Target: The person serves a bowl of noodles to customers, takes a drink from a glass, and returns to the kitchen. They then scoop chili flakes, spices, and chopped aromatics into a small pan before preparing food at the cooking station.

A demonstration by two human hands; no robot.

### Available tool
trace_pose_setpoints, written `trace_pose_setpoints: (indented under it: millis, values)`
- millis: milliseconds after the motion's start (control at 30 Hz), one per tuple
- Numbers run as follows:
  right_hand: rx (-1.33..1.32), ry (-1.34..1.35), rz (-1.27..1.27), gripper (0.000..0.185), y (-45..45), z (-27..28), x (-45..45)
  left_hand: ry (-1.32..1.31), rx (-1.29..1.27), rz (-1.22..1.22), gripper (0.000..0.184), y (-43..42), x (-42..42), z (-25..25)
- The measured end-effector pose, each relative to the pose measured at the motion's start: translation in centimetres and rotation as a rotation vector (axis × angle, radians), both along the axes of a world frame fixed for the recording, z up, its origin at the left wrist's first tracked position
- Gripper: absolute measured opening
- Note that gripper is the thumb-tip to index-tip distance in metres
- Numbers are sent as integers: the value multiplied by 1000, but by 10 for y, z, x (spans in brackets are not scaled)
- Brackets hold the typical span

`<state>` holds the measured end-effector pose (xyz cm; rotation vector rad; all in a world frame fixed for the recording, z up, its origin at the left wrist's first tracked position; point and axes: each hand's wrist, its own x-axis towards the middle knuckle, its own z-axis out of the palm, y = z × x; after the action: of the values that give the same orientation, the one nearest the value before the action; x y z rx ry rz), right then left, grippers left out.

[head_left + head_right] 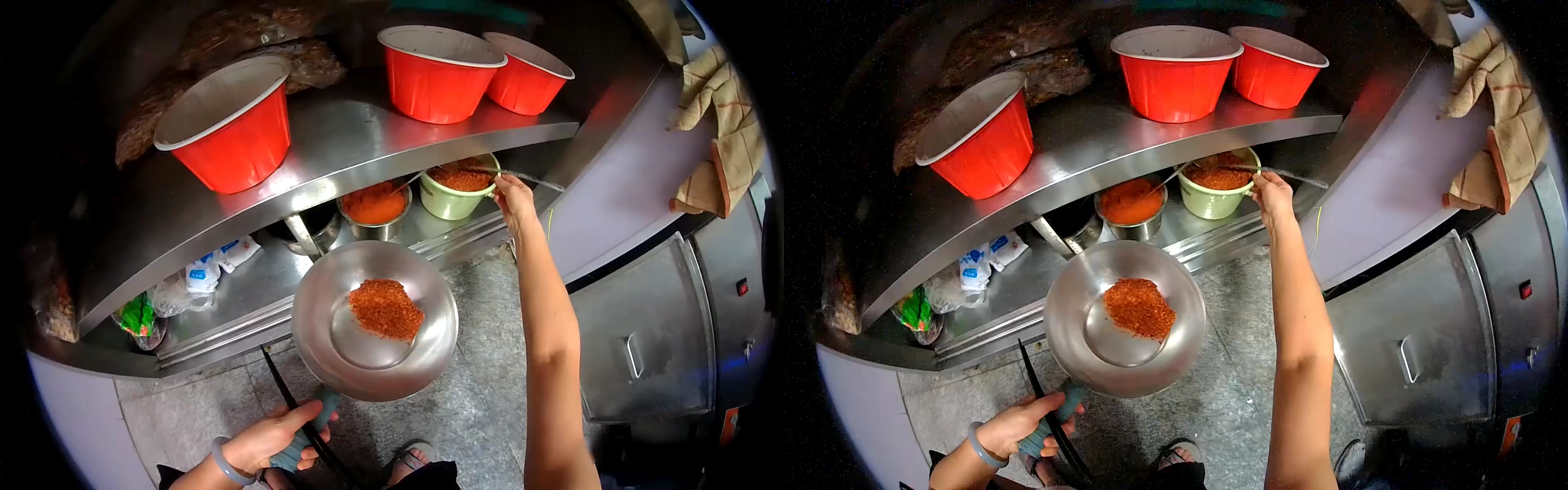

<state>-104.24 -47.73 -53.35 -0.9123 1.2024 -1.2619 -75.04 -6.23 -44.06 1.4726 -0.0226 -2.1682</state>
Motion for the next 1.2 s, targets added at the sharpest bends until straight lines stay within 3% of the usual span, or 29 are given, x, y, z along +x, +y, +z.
trace_pose_setpoints:
  millis: [133, 200, 233, 300, 333, 400, 500, 733, 800, 833, 900, 1200]
  values:
    - [-30, -102, -37, 21, -18, -14, 1, -38, -8, -29, 36, 3, -3, 2]
    - [-32, 63, -284, 17, -13, -14, 0, 19, -3, -28, 35, 5, -2, 5]
    - [-217, 211, -463, 22, -22, -33, 1, 20, -4, -27, 35, 6, -2, 7]
    - [-358, 184, -256, 25, 4, -15, 22, 7, 11, -43, 35, 8, 0, 8]
    - [-275, 177, -117, 26, 36, 19, 50, 5, 14, -36, 35, 9, 0, 8]
    - [-192, 208, 192, 21, 36, 26, 73, -17, 27, -47, 35, 10, -2, 12]
    - [-25, 200, 312, 11, 19, 27, 102, 3, 25, -35, 36, 13, 1, 7]
    - [-352, 300, 388, 13, 32, 28, 126, 17, 50, -18, 37, 18, 7, 5]
    - [-668, 553, 453, 13, 33, 23, 122, 39, 45, -16, 38, 22, 10, -1]
    - [-666, 554, 455, 13, 38, 27, 119, 41, 48, -15, 38, 22, 9, -1]
    - [-940, 896, 429, 17, 54, 47, 112, 30, 71, -12, 38, 21, 10, -2]
    - [-1068, 785, 482, 15, 92, 62, 94, 55, 70, -51, 39, 23, 11, -1]
